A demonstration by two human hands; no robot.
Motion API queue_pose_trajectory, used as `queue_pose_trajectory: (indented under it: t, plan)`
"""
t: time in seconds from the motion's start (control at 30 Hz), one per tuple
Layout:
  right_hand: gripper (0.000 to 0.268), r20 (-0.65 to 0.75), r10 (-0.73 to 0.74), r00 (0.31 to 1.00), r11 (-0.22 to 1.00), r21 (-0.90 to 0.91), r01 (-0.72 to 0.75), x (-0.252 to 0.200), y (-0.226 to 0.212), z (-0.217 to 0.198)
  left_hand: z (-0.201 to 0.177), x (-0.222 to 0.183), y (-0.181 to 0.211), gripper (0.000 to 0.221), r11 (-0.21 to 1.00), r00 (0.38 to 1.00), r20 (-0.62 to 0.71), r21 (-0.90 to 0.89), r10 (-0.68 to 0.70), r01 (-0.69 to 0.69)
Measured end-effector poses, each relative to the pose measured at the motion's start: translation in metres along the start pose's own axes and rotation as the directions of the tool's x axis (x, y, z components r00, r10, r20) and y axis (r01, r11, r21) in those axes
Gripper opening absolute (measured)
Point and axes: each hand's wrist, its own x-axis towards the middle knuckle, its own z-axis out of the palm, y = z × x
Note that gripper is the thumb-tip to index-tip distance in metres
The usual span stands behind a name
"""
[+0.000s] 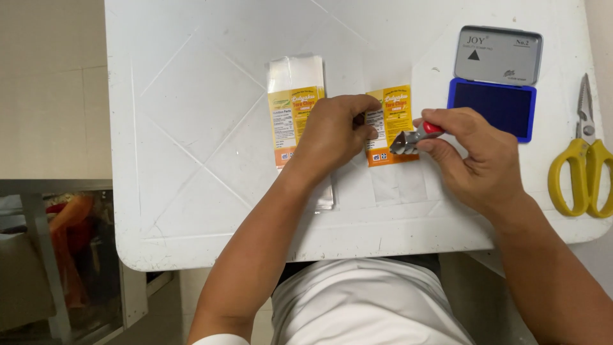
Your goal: Applying ink stamps to plastic packaging bags at a workstation.
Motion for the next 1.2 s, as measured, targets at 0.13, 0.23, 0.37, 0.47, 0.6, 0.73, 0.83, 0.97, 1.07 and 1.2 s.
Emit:
queue_pose_trajectory:
  t: [0.13, 0.23, 0.37, 0.47, 0.6, 0.73, 0.83, 0.97, 1.07, 1.2]
  plan:
    - [0.03, 0.013, -0.046, 0.999, 0.999, -0.023, 0.046, 0.006, 0.003, 0.009, 0.005, 0.004, -0.011, 0.035, 0.982, 0.983, -0.049, 0.072, 0.178, -0.174]
    - [0.027, 0.018, -0.048, 0.999, 0.999, 0.009, 0.047, 0.009, 0.001, 0.013, 0.005, 0.004, -0.012, 0.034, 0.98, 0.977, -0.08, 0.022, 0.197, -0.196]
    - [0.029, 0.023, -0.077, 0.997, 0.996, 0.036, 0.077, 0.012, -0.001, 0.017, 0.003, 0.004, -0.008, 0.023, 0.992, 0.991, -0.048, 0.036, 0.123, -0.122]
    - [0.027, 0.039, -0.107, 0.994, 0.993, 0.045, 0.105, 0.014, -0.004, 0.019, 0.003, 0.004, -0.008, 0.025, 0.994, 0.993, -0.048, 0.034, 0.107, -0.105]
    - [0.025, 0.043, -0.123, 0.991, 0.99, 0.08, 0.12, 0.017, -0.009, 0.022, 0.005, 0.006, -0.011, 0.028, 0.995, 0.994, -0.053, 0.042, 0.094, -0.092]
    - [0.025, 0.05, -0.137, 0.989, 0.987, 0.095, 0.132, 0.017, -0.008, 0.028, 0.001, 0.003, -0.005, 0.026, 0.994, 0.992, -0.066, 0.041, 0.109, -0.106]
    - [0.022, -0.06, -0.121, 0.991, 0.974, 0.186, 0.13, 0.018, -0.009, 0.035, -0.008, -0.003, 0.008, 0.028, 0.993, 0.991, -0.064, 0.015, 0.115, -0.114]
    - [0.02, -0.05, -0.136, 0.989, 0.974, 0.177, 0.143, 0.019, -0.01, 0.036, -0.007, -0.002, 0.007, 0.028, 0.992, 0.99, -0.071, 0.016, 0.124, -0.123]
    - [0.019, -0.05, -0.143, 0.988, 0.975, 0.167, 0.15, 0.019, -0.01, 0.036, -0.007, -0.003, 0.008, 0.028, 0.992, 0.99, -0.072, 0.008, 0.123, -0.123]
    - [0.019, -0.043, -0.134, 0.99, 0.976, 0.168, 0.139, 0.019, -0.01, 0.036, -0.006, -0.002, 0.006, 0.027, 0.992, 0.989, -0.074, 0.002, 0.126, -0.126]
